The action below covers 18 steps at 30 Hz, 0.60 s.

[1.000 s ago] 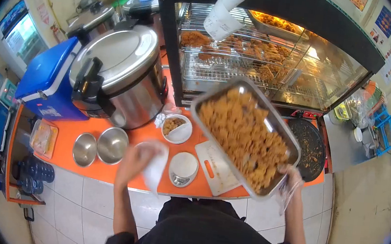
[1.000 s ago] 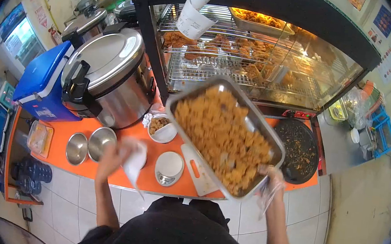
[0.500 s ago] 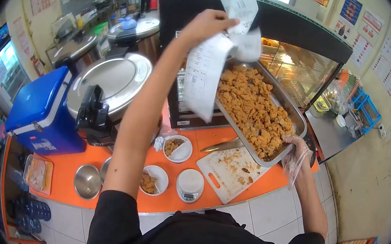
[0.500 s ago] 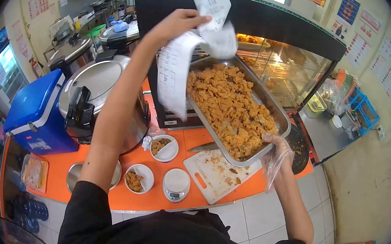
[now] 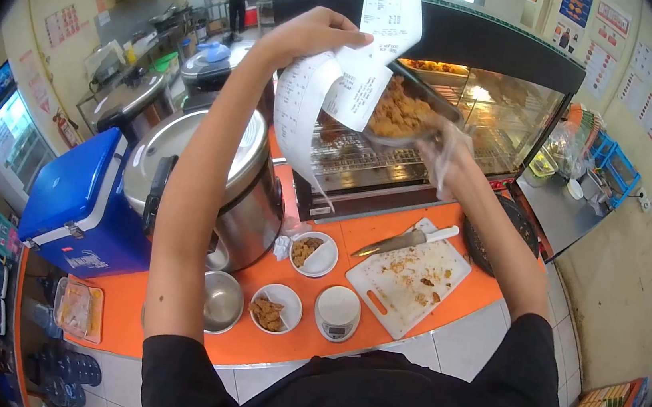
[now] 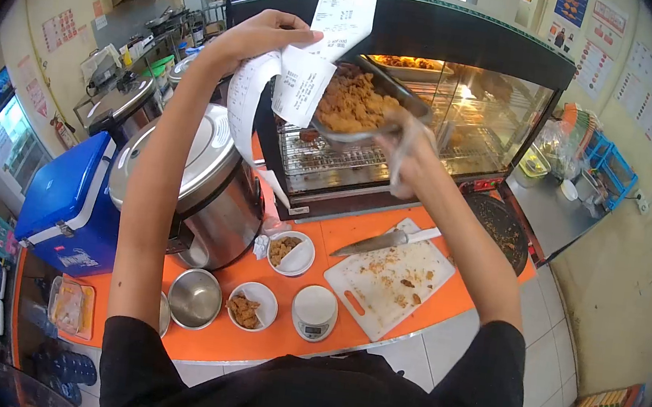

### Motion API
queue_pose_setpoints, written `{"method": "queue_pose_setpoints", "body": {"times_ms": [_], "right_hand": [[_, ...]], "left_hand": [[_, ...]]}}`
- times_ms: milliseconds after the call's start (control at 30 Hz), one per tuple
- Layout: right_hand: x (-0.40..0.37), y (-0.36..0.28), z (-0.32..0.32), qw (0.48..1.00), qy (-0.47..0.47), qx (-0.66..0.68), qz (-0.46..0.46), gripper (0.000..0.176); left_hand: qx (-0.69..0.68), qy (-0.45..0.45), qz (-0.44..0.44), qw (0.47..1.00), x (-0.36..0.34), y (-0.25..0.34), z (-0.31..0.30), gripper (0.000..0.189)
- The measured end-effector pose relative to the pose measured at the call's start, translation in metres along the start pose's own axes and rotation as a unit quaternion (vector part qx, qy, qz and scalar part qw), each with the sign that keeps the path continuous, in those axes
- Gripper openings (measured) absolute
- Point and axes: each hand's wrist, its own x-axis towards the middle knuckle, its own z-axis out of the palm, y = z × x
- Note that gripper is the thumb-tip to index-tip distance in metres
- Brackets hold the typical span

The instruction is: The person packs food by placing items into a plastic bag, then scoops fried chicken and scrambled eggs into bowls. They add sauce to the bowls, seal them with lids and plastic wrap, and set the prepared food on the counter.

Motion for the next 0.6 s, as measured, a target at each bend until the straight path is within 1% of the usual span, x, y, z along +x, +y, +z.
{"method": "queue_pose_setpoints", "body": {"times_ms": [33, 67, 100, 133, 167, 200, 233, 267, 333, 367, 433, 467, 500, 533, 567, 600], "right_hand": [[0.015, 0.000, 0.010, 1.000, 0.007, 0.017, -0.007, 0.025], [0.023, 0.001, 0.021, 0.999, -0.034, 0.041, -0.001, 0.020], [0.032, 0.004, 0.031, 0.995, -0.073, 0.067, 0.006, 0.017], [0.056, 0.013, 0.038, 0.990, -0.115, 0.079, -0.013, 0.016], [0.087, 0.028, 0.044, 0.983, -0.156, 0.091, -0.031, 0.017], [0.117, 0.044, 0.051, 0.982, -0.136, 0.129, -0.026, 0.019], [0.095, 0.042, 0.067, 0.984, -0.089, 0.147, -0.044, 0.021], [0.117, 0.049, 0.069, 0.968, -0.152, 0.198, -0.014, 0.027], [0.141, 0.062, 0.081, 0.963, -0.164, 0.192, -0.088, 0.027], [0.164, 0.072, 0.087, 0.964, -0.162, 0.192, -0.084, 0.027], [0.207, 0.096, 0.091, 0.908, -0.297, 0.296, 0.015, 0.026], [0.199, 0.094, 0.082, 0.908, -0.296, 0.297, 0.021, 0.026], [0.178, 0.086, 0.068, 0.922, -0.316, 0.222, -0.039, 0.027], [0.158, 0.081, 0.049, 0.926, -0.334, 0.145, -0.096, 0.027], [0.144, 0.078, 0.025, 0.952, -0.212, 0.062, -0.210, 0.032], [0.164, 0.079, -0.014, 0.912, -0.062, -0.151, -0.376, 0.039]], "left_hand": [[-0.008, 0.000, -0.006, 1.000, -0.001, 0.002, 0.001, 0.041], [-0.008, 0.000, -0.008, 1.000, 0.000, -0.001, 0.001, 0.041], [0.003, 0.004, 0.010, 1.000, 0.004, -0.005, 0.001, 0.041], [0.014, 0.005, 0.027, 1.000, 0.007, -0.009, 0.002, 0.040], [-0.001, -0.001, 0.016, 1.000, 0.007, -0.009, 0.001, 0.040], [0.024, 0.013, 0.017, 0.999, 0.005, -0.006, 0.002, 0.040], [0.012, 0.008, -0.004, 1.000, 0.002, -0.004, 0.003, 0.040], [0.000, 0.003, -0.025, 1.000, 0.000, -0.001, 0.003, 0.040], [-0.010, -0.004, -0.026, 1.000, -0.002, 0.001, 0.002, 0.040], [-0.017, -0.007, -0.026, 0.999, -0.002, 0.001, 0.003, 0.041], [-0.024, -0.005, -0.040, 0.999, -0.006, 0.000, 0.009, 0.041], [-0.029, 0.001, -0.049, 0.998, -0.010, 0.000, 0.011, 0.041], [-0.037, -0.006, -0.037, 0.999, -0.016, 0.002, 0.014, 0.038], [-0.036, -0.007, -0.045, 0.998, -0.027, 0.005, 0.018, 0.038], [-0.049, 0.014, -0.062, 0.997, -0.043, 0.009, 0.022, 0.037], [-0.062, 0.037, -0.084, 0.994, -0.063, 0.011, 0.026, 0.037]]}}
